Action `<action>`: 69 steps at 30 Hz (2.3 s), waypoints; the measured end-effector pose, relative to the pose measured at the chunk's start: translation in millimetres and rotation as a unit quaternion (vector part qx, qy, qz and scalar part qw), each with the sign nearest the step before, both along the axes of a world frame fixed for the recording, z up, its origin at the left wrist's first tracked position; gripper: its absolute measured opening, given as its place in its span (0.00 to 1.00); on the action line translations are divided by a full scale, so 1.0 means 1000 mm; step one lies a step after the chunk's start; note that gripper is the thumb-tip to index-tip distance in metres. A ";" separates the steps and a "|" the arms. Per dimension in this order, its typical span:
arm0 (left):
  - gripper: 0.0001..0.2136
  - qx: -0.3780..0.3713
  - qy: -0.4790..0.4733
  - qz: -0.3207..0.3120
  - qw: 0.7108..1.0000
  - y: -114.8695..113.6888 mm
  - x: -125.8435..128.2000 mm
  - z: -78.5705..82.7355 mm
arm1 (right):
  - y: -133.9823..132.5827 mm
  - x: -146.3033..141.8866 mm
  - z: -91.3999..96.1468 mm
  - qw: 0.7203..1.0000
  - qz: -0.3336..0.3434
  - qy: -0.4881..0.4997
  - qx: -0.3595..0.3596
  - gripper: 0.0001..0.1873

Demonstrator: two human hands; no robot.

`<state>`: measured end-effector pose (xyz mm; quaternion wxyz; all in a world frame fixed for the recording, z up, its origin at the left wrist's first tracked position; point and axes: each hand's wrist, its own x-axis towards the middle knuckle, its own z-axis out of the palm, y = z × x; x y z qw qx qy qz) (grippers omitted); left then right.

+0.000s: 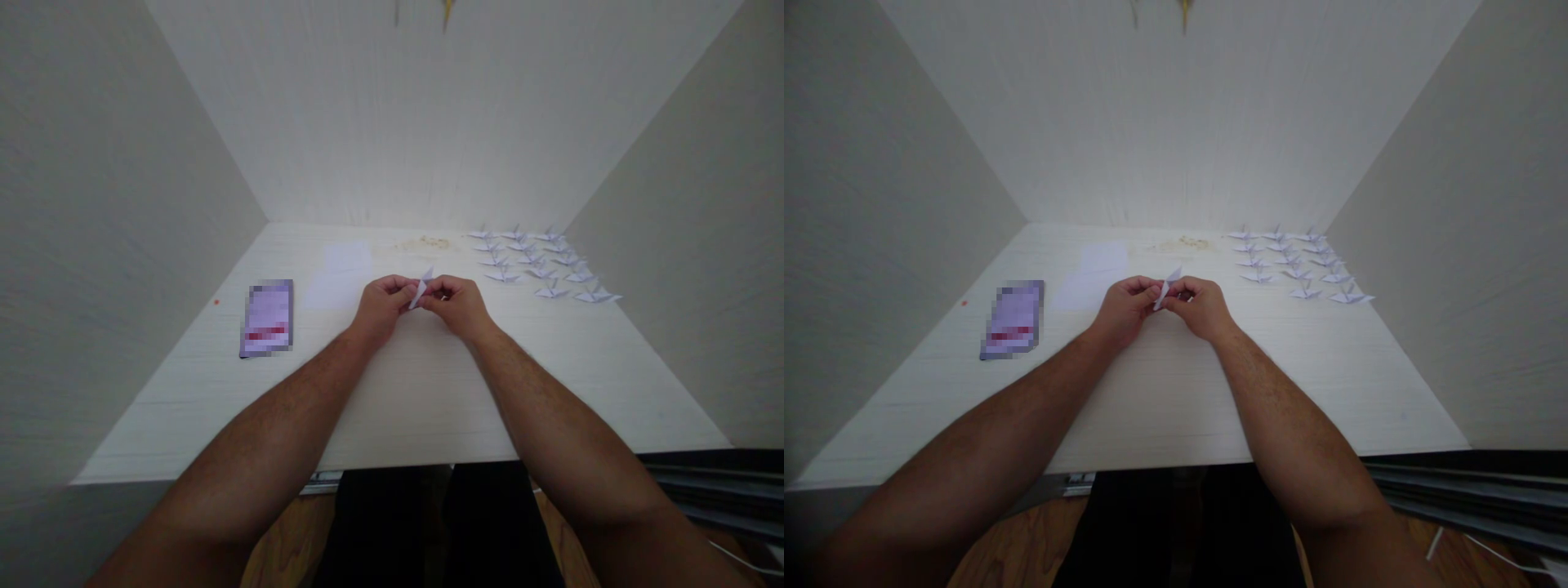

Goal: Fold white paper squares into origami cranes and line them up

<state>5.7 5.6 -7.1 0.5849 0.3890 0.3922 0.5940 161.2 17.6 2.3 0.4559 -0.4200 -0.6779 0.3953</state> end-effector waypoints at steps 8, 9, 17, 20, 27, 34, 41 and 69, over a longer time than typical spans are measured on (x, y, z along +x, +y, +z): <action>0.11 0.007 0.014 0.002 1.000 0.001 -0.001 -0.002 | 0.002 0.000 -0.004 1.000 -0.007 -0.016 0.004 0.06; 0.12 0.007 0.015 0.003 1.000 0.001 0.000 -0.001 | 0.003 0.000 -0.005 1.000 -0.007 -0.018 0.008 0.06; 0.13 0.012 0.023 0.001 1.000 -0.003 0.000 0.003 | -0.001 -0.003 -0.005 0.999 -0.005 -0.020 0.026 0.05; 0.13 0.016 0.019 -0.010 1.000 -0.003 0.000 0.001 | -0.002 -0.003 -0.002 1.000 -0.015 -0.022 0.014 0.05; 0.11 0.028 0.080 0.021 0.996 -0.004 0.000 0.003 | 0.001 -0.002 -0.004 1.000 -0.015 -0.013 0.002 0.04; 0.15 0.072 0.133 -0.022 0.988 -0.003 -0.005 -0.001 | 0.002 -0.002 -0.002 0.999 -0.040 0.003 -0.016 0.04; 0.12 0.073 0.179 0.021 0.981 -0.004 -0.003 0.001 | 0.003 -0.002 0.001 0.997 -0.075 0.000 -0.035 0.07; 0.03 0.113 0.280 0.158 0.940 -0.008 0.001 0.010 | -0.008 -0.005 0.010 0.954 -0.154 -0.230 0.114 0.06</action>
